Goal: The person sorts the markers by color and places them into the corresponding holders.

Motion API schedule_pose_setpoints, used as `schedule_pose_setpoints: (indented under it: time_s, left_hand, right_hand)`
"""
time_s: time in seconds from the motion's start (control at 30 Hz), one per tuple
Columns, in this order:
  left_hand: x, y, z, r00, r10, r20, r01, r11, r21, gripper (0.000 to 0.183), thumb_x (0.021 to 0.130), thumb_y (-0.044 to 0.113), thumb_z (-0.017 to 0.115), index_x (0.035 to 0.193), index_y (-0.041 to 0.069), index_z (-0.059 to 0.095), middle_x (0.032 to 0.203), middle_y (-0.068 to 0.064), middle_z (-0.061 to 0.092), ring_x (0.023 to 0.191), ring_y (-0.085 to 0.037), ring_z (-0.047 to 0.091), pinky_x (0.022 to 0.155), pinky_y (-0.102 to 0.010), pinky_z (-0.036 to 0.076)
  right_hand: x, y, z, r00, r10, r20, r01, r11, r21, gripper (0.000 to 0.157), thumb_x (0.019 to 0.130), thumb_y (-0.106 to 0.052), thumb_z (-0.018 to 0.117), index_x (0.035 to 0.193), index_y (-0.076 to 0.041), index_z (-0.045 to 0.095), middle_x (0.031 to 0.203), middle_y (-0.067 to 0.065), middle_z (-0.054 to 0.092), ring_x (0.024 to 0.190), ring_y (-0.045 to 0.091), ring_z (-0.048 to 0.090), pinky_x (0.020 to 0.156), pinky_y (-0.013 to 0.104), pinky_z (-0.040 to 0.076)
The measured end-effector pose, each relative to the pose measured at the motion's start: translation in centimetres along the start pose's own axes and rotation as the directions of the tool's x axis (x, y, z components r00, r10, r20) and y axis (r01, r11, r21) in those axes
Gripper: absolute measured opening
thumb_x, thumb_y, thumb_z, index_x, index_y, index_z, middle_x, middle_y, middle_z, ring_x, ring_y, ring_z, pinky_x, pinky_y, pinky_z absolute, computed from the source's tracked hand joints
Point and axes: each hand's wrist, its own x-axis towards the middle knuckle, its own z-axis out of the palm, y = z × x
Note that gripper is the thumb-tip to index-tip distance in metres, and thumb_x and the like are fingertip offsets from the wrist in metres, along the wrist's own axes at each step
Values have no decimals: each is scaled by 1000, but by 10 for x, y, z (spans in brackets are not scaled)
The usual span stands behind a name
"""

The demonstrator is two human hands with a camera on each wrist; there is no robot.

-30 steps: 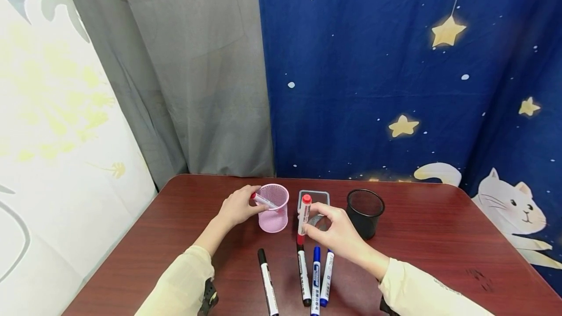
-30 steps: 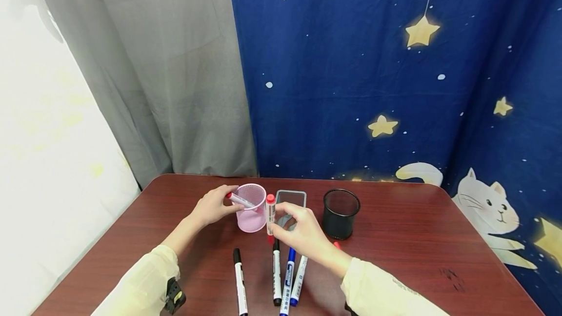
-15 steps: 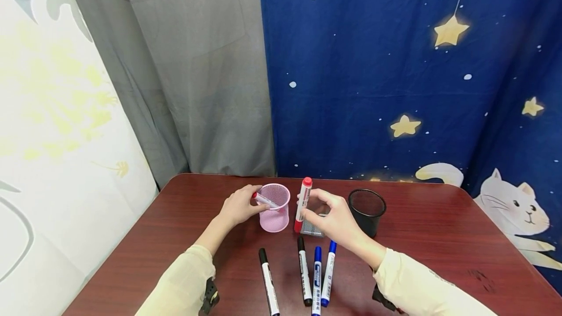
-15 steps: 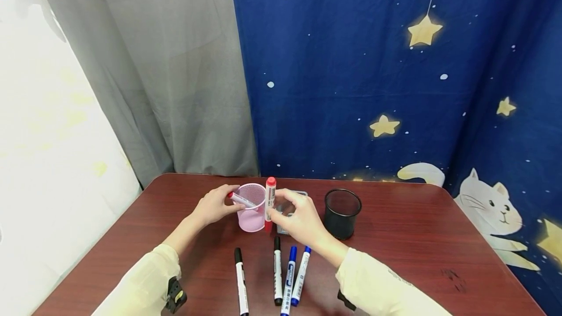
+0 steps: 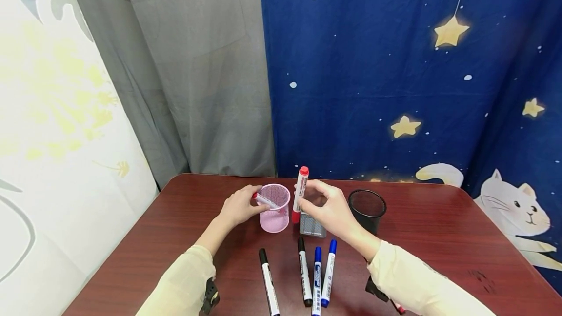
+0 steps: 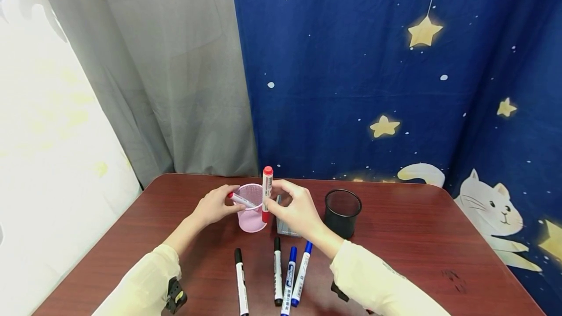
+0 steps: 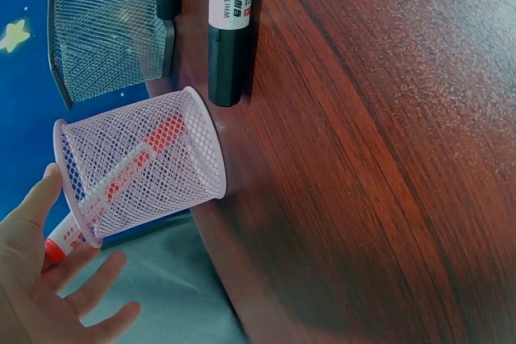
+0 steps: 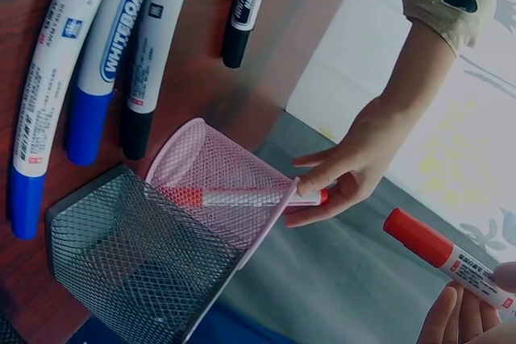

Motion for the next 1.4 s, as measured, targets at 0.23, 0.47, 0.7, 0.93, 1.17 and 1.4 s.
schedule_pose_setpoints:
  time_s: [0.23, 0.47, 0.7, 0.93, 1.17, 1.4]
  left_hand:
    - [0, -1, 1, 1000, 3, -3, -3, 1000, 0, 64, 72, 43, 74, 122, 8, 57, 106, -5, 60, 95, -25, 57, 73, -49, 46]
    - [-1, 1, -1, 1000, 0, 1, 0, 1000, -4, 63, 72, 42, 74, 122, 8, 57, 108, -6, 60, 97, -26, 57, 74, -49, 46]
    - [0, 1, -1, 1000, -5, -2, 5, 1000, -2, 62, 72, 42, 74, 122, 9, 57, 107, -5, 60, 96, -25, 57, 74, -48, 46]
    - [-1, 1, -1, 1000, -6, 2, 6, 1000, -3, 62, 72, 42, 74, 122, 9, 57, 107, -5, 60, 96, -24, 57, 74, -48, 46]
    - [-1, 2, -2, 1000, -10, 3, 10, 1000, -4, 62, 72, 42, 74, 122, 10, 57, 107, -4, 60, 96, -24, 57, 73, -47, 46]
    - [0, 1, -1, 1000, -10, 1, 10, 1000, -15, 62, 72, 42, 74, 122, 9, 57, 108, -5, 60, 96, -24, 58, 74, -47, 46]
  right_hand:
    - [8, -27, -2, 999, -50, -5, 51, 998, 47, 24, 77, 6, 66, 101, 6, 62, 91, 16, 66, 79, 21, 64, 65, 30, 52]
    - [16, -26, -1, 999, -53, -13, 53, 998, 22, 22, 78, 4, 66, 100, 3, 64, 87, 13, 67, 79, 24, 63, 62, 28, 50]
    - [22, -25, 0, 999, -29, -23, 30, 999, 21, 22, 79, 2, 66, 101, 4, 64, 87, 13, 66, 76, 24, 62, 63, 29, 50]
    - [26, -27, 2, 999, -12, -32, 12, 1000, 9, 22, 79, 3, 66, 100, 4, 64, 87, 15, 66, 77, 25, 62, 63, 29, 49]
    - [34, 2, 8, 999, -25, -37, 26, 999, 20, 23, 80, -7, 69, 102, -3, 65, 88, 6, 67, 78, 15, 62, 63, 28, 50]
    - [42, 16, 13, 998, -19, -52, 22, 999, 42, 23, 80, -7, 69, 102, -4, 66, 87, 6, 67, 79, 16, 62, 67, 27, 51]
